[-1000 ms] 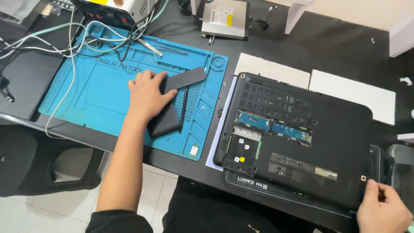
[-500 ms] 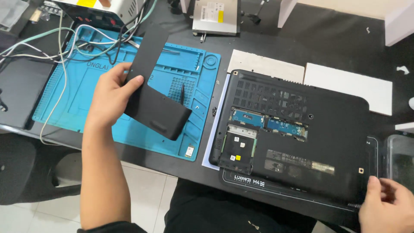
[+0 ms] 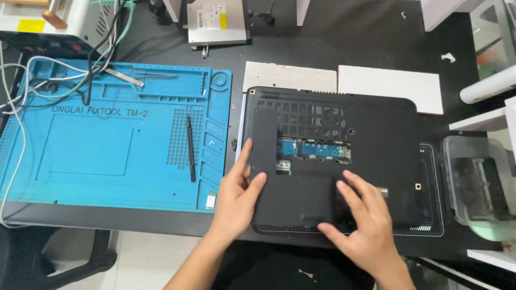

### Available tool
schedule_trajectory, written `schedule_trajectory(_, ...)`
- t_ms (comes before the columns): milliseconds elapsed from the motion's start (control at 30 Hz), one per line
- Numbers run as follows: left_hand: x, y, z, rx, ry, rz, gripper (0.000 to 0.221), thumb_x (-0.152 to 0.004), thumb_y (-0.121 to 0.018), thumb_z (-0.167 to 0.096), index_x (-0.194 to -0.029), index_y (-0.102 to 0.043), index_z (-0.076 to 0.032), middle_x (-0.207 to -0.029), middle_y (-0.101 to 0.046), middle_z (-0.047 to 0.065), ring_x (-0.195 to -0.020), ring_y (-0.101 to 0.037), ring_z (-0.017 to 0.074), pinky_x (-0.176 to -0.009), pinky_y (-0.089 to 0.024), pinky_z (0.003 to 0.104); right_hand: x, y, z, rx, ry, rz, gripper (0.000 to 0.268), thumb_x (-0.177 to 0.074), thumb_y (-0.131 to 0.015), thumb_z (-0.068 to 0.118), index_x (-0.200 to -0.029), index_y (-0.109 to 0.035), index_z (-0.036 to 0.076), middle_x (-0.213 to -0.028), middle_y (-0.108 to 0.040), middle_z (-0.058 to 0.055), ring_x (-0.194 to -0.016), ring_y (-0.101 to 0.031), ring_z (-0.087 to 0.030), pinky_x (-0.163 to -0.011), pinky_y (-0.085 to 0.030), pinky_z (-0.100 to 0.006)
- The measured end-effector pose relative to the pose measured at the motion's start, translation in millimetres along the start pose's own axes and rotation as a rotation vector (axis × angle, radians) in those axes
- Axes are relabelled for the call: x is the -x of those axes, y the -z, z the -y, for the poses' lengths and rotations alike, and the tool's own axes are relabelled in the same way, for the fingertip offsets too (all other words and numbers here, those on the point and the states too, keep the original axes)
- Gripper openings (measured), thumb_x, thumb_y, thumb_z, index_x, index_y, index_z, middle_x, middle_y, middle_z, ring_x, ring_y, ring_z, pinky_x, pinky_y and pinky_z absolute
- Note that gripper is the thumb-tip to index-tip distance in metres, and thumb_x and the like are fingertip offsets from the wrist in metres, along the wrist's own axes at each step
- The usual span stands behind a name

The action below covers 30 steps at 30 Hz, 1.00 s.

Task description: The person uses a screwdriver to remove screws from the back panel of a laptop, then places the panel aside. They proceed to remove additional screws from the internal components and reassemble the laptop by securing the back panel with screws.

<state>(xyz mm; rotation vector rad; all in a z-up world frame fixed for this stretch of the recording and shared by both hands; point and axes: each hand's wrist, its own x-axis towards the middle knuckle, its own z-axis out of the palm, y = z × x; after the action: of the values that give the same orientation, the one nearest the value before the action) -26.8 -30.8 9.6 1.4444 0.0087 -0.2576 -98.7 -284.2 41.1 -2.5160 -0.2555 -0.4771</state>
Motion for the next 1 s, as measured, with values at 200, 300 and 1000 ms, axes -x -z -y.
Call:
schedule_trajectory(200,11.2,2.8,-4.9,0.011,0.042,0.022,0.075,-0.094,-0.063,-0.002,-0.162,-0.032,-0.010,-0.086,-0.050,-0.007,-0.073,-0.043,0.0023,-0.064,-0.038,0.018,-9.9,0.0,7.7,-0.137,0.156,0.201,0.086,-0.057,-0.089,0.042,-0.130,-0.061,0.005,-0.135,-0.060,-0.018,-0.124,-0.056,-0.038,-0.104,-0.044,-0.050)
schedule_trajectory(300,3.4,16.2,-9.8,-0.020,0.043,0.138,0.072,-0.094,-0.066,-0.002,-0.161,-0.042,-0.010,-0.083,-0.040,-0.007,-0.072,-0.036,0.0030,-0.063,-0.034,0.020,2.8,-6.5,6.9,-0.255,0.067,0.331,0.080,-0.061,-0.092,0.038,-0.129,-0.064,0.006,-0.126,-0.068,-0.011,-0.116,-0.064,-0.031,-0.098,-0.050,-0.045)
schedule_trajectory(1000,-75.4,0.6,-60.3,-0.586,-0.188,0.475,0.048,-0.074,-0.080,-0.010,-0.121,-0.071,-0.005,-0.081,-0.076,0.010,-0.071,-0.075,0.0197,-0.068,-0.059,0.031,-57.3,-21.8,-15.0,0.178,0.174,0.285,0.065,-0.081,-0.077,0.035,-0.139,-0.061,0.010,-0.100,-0.061,-0.010,-0.091,-0.057,-0.029,-0.078,-0.044,-0.040)
